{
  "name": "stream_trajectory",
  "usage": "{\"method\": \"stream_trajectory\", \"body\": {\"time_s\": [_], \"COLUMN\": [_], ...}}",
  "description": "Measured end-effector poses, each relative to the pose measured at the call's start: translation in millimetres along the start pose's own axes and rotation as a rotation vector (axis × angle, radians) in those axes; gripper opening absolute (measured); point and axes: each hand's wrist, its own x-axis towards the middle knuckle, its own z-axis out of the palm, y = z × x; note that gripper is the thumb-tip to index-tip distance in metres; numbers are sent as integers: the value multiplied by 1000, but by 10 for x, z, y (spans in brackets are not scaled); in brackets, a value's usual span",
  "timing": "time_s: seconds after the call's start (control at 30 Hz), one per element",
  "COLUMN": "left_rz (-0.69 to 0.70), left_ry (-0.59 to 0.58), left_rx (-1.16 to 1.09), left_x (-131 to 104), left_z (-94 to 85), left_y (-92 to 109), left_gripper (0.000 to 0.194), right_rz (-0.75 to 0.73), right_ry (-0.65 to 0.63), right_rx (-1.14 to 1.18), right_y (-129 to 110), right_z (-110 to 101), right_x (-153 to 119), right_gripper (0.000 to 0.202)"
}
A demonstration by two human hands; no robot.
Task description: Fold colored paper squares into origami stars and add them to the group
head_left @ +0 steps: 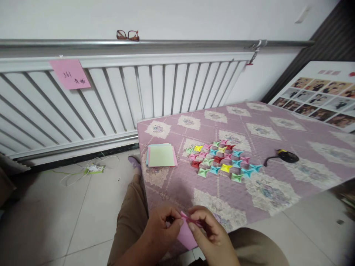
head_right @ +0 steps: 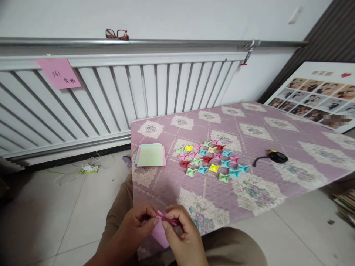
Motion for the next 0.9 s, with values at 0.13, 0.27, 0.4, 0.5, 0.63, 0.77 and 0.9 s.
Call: {"method": "stream_trajectory", "body": {"time_s": [0.13,0.27,0.4,0.5,0.63,0.77,0.9], "left_rz": [71,93,89,69,22,-46,-74], "left_ry": [-40,-81,-85,-75,-70,-94,-90], "left_rx": [78,101,129,138,131,169,195], "left_x": [6,11,13,11,-2,-23,-37], "left_z": [-7,-25,-31,-24,-36,-78,-100], "left_y": [39,74,80,75,57,9,-1], "left_gripper": [10,11,11,9,5,4,7], "right_rz": [-67,-63,-76,-99,-80,-48,1], "right_ry": [-105,-172,-192,-160,-118,-85,-93], "right_rx": [-92,-114,-129,-144,-118,-70,-31], "right_y": [-47,-68,-53,-27,8,47,53], "right_z": [-7,15,24,20,4,-7,-7], "right_x": [45,63,69,65,47,31,30], "right_gripper": [8,6,12,17,17,19,21]}}
